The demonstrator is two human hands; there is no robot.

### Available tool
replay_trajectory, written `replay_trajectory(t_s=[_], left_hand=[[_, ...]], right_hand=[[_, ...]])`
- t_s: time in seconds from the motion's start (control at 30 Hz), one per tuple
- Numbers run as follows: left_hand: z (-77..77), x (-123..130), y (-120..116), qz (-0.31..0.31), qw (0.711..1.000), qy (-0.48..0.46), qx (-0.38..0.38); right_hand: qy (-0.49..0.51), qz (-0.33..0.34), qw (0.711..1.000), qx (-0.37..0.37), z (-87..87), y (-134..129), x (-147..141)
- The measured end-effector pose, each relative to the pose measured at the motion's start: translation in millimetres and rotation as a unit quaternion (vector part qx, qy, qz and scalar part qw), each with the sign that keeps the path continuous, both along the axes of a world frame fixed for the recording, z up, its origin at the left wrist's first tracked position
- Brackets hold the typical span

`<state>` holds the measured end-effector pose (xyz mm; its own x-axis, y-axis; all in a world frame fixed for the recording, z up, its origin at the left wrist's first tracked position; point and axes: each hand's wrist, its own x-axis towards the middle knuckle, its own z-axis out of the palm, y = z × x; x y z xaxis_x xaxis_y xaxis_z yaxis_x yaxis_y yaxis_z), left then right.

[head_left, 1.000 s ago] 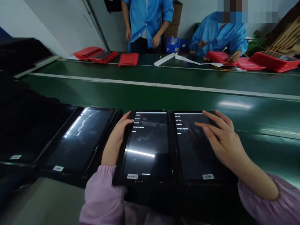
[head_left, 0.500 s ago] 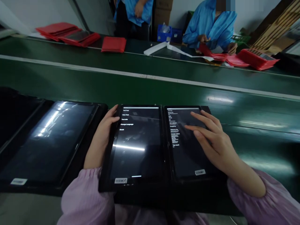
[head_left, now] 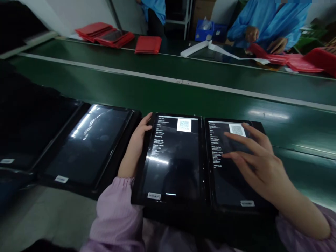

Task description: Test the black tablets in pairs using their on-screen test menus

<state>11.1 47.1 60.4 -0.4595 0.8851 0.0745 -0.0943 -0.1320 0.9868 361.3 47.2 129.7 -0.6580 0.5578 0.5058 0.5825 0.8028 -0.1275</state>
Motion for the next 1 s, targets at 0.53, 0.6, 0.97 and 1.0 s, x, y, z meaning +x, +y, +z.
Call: replay_trajectory(t_s=[0.53,0.6,0.97,1.0], left_hand=[[-2.0,-10,-2,-0.054,0.996,-0.013,-0.066],[-4.2,-16,3,-0.049,0.997,-0.042,-0.048],[-10.3,-10,26,-0.019,0.999,0.038,-0.024],[-11.3,-8,25,-0.015,0.999,0.036,-0.021]], right_hand=[[0.002,-0.109,0.994,-0.002,-7.0,26,18],[-0.005,-0.114,0.993,-0.010,-12.1,30,18],[0.020,-0.152,0.988,0.012,-24.6,33,21],[0.017,-0.155,0.988,0.010,-24.5,33,22]])
